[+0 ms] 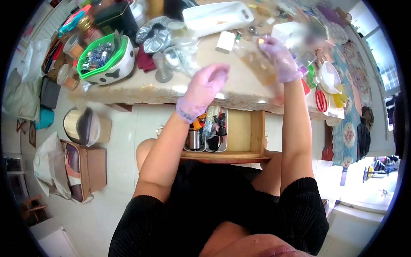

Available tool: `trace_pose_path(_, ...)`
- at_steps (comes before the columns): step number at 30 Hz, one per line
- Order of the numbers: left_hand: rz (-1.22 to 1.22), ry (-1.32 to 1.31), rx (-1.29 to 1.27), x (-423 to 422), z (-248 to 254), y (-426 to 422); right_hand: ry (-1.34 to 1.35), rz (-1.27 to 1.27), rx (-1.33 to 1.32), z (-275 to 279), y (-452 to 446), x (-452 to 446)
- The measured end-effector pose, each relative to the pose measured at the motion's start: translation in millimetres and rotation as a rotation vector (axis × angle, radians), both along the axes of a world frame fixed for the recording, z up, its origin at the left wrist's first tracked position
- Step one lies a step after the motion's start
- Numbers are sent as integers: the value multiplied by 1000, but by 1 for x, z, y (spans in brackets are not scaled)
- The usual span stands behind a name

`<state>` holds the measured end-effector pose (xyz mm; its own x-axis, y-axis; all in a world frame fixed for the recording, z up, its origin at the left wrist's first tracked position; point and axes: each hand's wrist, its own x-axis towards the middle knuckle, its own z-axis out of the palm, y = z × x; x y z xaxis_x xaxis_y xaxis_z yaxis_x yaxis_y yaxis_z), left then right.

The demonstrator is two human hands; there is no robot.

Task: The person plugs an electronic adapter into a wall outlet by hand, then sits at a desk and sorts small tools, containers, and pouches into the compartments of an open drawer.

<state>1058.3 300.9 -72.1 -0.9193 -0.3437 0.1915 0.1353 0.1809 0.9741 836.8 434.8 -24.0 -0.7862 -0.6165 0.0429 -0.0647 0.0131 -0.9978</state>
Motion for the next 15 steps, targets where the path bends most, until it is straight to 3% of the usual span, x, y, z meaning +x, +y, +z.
trace_pose_path(2, 74, 10, 585, -11, -10, 8, 109, 135, 119, -14, -8, 6)
trace_pose_path(4, 53, -45, 571, -22, -21, 7, 158, 195, 131, -14, -13, 13)
trace_pose_path(6, 86, -3, 504, -26, -27, 11, 646, -181, 553, -3, -17, 23)
trace_pose_path(7, 69, 11, 344, -29, -35, 10, 825, -229, 647, -12, -17, 8)
trace_pose_path(12, 44, -33, 350, -26, -28, 10, 944, -230, 680, -7, -7, -6)
trace_pose_path(14, 27, -66, 365, -25, -29, 10, 1163, -339, 548, -10, 3, -3)
trace_pose_path(15, 35, -54, 350, -27, -32, 10, 1130, -280, 529, -4, 7, 15)
